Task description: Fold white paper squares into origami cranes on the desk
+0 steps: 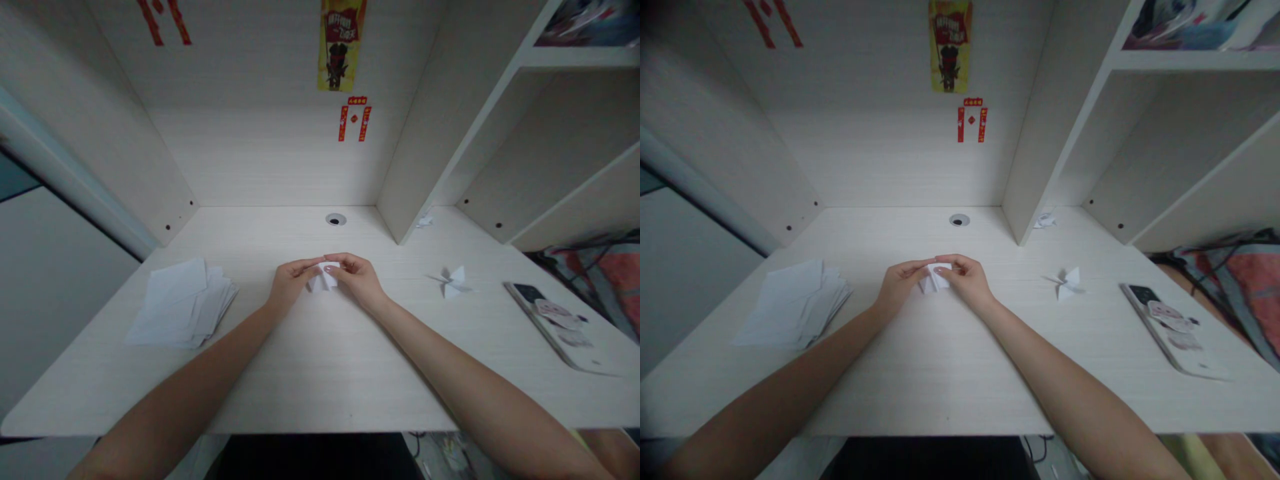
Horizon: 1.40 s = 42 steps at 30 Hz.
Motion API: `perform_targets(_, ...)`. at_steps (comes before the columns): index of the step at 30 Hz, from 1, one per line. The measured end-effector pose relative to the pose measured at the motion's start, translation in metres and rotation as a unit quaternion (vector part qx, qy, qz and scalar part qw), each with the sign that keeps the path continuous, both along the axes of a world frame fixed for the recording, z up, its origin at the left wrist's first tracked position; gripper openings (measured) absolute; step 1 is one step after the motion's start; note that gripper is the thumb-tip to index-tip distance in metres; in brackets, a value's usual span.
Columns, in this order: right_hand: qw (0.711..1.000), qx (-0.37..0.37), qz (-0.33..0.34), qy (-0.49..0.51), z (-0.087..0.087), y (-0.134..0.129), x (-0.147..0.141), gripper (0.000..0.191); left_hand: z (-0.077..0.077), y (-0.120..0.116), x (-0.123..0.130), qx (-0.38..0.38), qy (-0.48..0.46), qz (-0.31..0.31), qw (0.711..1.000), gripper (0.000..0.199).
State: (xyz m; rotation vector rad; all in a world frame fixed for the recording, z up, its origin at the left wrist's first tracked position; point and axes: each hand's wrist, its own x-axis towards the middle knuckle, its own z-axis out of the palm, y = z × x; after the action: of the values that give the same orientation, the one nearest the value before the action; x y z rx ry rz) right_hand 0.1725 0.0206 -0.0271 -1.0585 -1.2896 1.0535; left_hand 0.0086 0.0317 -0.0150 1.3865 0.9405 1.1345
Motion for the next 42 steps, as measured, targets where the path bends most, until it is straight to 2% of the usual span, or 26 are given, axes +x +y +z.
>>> perform_targets(6,0.998,0.01,-0.054,-0.038,0.0035,-0.002,-0.0008,0.033,-0.0016,-0.0003,0.0007,0.024,0.031,-0.017,0.999,0.029)
perform_targets(9,0.992,0.057,-0.076,-0.084,0.005,-0.0036,-0.0013,0.028,-0.0029,0.0005,0.0012,0.012,0.011,-0.018,1.0,0.027)
perform_targets(12,0.988,0.09,-0.072,-0.103,0.0068,-0.0059,-0.0025,0.026,-0.0052,0.002,0.001,0.002,-0.005,-0.015,1.0,0.029)
perform_targets(17,0.993,0.065,-0.059,-0.081,0.0092,-0.0087,-0.0044,0.029,-0.0062,0.0015,0.0001,-0.009,0.01,-0.017,1.0,0.032)
perform_targets(26,0.998,0.021,-0.033,-0.043,0.0097,-0.0069,-0.0042,0.032,-0.0013,-0.0022,0.0001,0.021,0.055,-0.007,0.998,0.03)
perform_targets(33,0.999,0.017,-0.024,-0.039,0.0097,-0.0073,-0.0044,0.03,-0.0073,0.0012,0.0,0.007,0.045,-0.019,0.999,0.03)
perform_targets(42,0.998,0.023,-0.024,-0.05,0.0067,-0.0061,-0.0038,0.033,-0.0022,-0.0011,0.0004,0.002,0.059,-0.012,0.998,0.028)
